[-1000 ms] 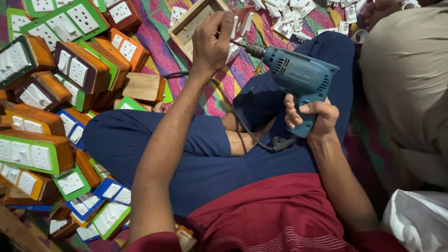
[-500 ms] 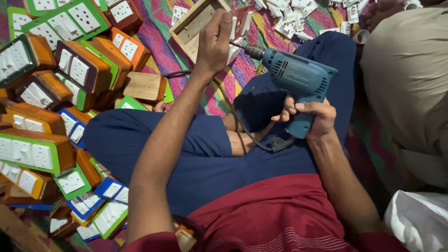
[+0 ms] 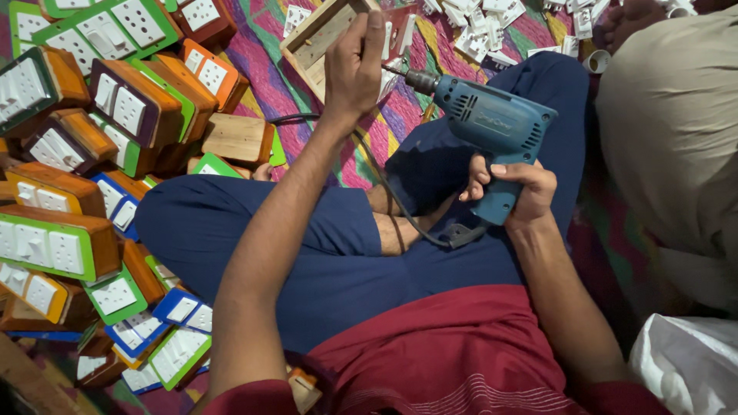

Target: The person uses a corded drill to drive screws into the corners of small plastic electrical switchboards. They pick up each board, drill the screws, and place the finished boards into a pile.

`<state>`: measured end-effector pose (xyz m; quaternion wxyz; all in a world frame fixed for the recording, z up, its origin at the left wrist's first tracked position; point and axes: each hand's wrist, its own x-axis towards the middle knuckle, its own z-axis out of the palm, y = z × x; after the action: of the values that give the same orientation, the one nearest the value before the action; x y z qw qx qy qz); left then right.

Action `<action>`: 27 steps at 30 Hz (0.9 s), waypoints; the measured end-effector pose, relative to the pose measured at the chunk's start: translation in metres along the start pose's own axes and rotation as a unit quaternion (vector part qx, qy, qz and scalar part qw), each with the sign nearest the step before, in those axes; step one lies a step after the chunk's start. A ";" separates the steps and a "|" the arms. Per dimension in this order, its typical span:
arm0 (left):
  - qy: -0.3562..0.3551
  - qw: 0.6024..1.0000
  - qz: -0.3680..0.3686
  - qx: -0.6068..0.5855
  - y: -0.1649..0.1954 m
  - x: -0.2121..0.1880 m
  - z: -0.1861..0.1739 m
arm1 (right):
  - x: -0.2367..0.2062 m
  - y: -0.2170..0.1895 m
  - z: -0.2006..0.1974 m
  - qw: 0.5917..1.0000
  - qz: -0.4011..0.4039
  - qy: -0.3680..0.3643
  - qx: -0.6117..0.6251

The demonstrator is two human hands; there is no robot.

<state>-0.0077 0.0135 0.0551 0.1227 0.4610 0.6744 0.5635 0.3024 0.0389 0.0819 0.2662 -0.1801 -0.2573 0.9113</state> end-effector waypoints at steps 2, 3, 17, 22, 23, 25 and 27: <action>-0.016 0.999 -0.010 0.030 0.000 0.001 0.000 | 0.000 0.000 0.001 1.000 0.002 0.008 -0.005; -0.024 0.999 -0.014 0.044 0.001 0.001 0.000 | 0.000 0.000 0.002 1.000 0.002 0.012 -0.008; -0.040 0.998 -0.033 -0.023 -0.010 0.001 0.000 | -0.001 -0.004 0.001 0.999 0.016 0.030 -0.009; -0.021 0.998 -0.051 0.043 -0.011 0.001 0.001 | 0.000 -0.004 0.005 0.999 0.010 0.035 -0.014; -0.015 0.996 -0.060 0.059 -0.010 0.000 0.000 | 0.000 -0.004 0.005 0.999 0.012 0.036 -0.014; 0.010 0.995 -0.072 0.067 -0.007 -0.003 -0.001 | 0.001 -0.005 0.006 0.999 0.011 0.033 -0.012; 0.050 0.994 -0.082 0.049 -0.005 -0.005 -0.001 | 0.001 -0.004 0.006 1.000 0.008 0.026 -0.009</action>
<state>-0.0078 0.0089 0.0496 0.1116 0.3813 0.7421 0.5398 0.3008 0.0402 0.0893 0.2639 -0.2083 -0.2567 0.9061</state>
